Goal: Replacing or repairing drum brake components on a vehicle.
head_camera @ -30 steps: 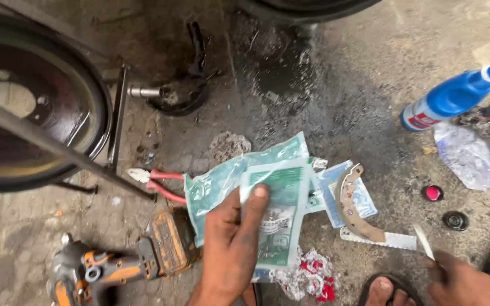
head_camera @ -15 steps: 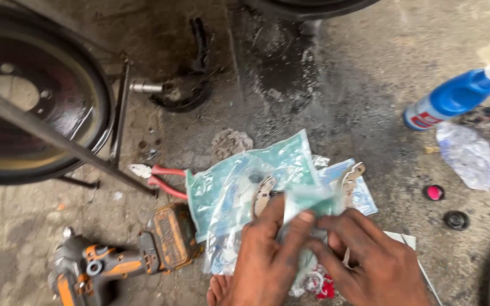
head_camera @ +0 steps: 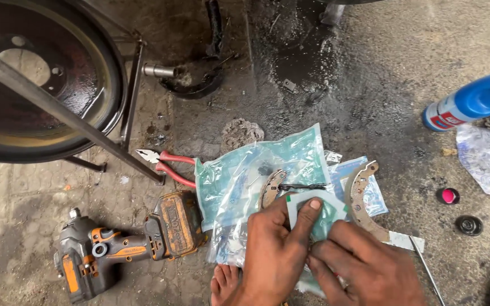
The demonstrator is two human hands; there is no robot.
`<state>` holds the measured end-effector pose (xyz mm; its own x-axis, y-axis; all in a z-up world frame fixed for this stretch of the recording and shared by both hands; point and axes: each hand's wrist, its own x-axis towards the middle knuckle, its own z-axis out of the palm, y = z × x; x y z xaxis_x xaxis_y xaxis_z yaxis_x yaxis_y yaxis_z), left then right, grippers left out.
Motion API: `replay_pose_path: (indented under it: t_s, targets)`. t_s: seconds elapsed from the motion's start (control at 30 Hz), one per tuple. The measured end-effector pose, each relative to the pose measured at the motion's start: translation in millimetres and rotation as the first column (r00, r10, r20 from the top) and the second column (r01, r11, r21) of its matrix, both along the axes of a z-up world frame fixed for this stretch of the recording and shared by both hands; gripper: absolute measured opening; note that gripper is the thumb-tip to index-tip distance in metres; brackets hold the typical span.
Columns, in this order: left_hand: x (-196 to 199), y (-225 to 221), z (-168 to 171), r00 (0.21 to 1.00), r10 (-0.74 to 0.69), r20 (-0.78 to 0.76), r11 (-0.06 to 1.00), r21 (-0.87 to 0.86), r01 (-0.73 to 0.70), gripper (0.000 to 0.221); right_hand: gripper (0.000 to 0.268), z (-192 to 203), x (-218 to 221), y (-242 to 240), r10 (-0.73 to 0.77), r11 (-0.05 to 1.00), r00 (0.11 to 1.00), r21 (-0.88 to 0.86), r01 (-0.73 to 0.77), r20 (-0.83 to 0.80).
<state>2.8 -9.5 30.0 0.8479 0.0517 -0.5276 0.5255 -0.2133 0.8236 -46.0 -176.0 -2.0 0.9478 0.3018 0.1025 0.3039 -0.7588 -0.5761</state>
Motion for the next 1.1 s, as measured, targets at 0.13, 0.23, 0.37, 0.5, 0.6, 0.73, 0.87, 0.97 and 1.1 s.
replay_pose_path:
  t_s: [0.13,0.23,0.37,0.5,0.6,0.73,0.87,0.97,1.1]
  targets:
    - [1.0,10.4,-10.6,0.986,-0.014,0.169,0.946,-0.316,0.067,0.033,0.016,5.9,1.7,-1.3,-0.002,0.962,1.000,0.273,0.004,-0.006]
    - [3.8,27.3,-3.1,0.948,-0.278,0.152,0.851,-0.419,0.317,0.048,0.016,-1.5,-7.6,-7.6,-0.219,0.898,0.972,0.372,0.234,-0.083]
    - [8.7,40.8,2.8,0.818,-0.501,0.282,0.675,-0.464,0.573,0.064,0.012,-1.3,-1.8,-24.2,-0.448,0.805,0.893,0.414,0.425,-0.045]
    - [17.0,43.0,16.9,0.628,-0.769,0.120,0.572,-0.310,0.759,0.073,0.011,-28.2,6.3,-41.0,-0.391,0.577,0.792,0.545,0.608,-0.469]
    - [22.9,51.6,34.2,0.502,-0.865,-0.014,0.497,-0.167,0.851,0.080,0.014,-48.7,1.4,-33.7,-0.402,0.548,0.786,0.564,0.618,-0.470]
    - [16.9,69.0,31.2,0.593,-0.794,0.137,0.503,-0.399,0.766,0.086,0.012,-65.9,-9.4,-28.0,-0.493,0.602,0.801,0.532,0.596,-0.340]
    - [19.3,66.7,41.6,0.630,-0.765,0.133,0.568,-0.323,0.757,0.087,0.018,-98.5,-22.6,-39.6,-0.432,0.308,0.639,0.562,0.768,-0.637]
    - [27.3,57.1,56.7,0.633,-0.774,-0.025,0.630,-0.139,0.764,0.078,0.021,-103.4,-25.2,-43.6,-0.355,0.262,0.559,0.494,0.829,-0.750]
    - [32.0,47.3,72.1,0.528,-0.797,-0.292,0.558,-0.021,0.830,0.073,0.032,-112.5,-28.0,-43.8,-0.085,0.105,0.493,0.485,0.868,-0.866]
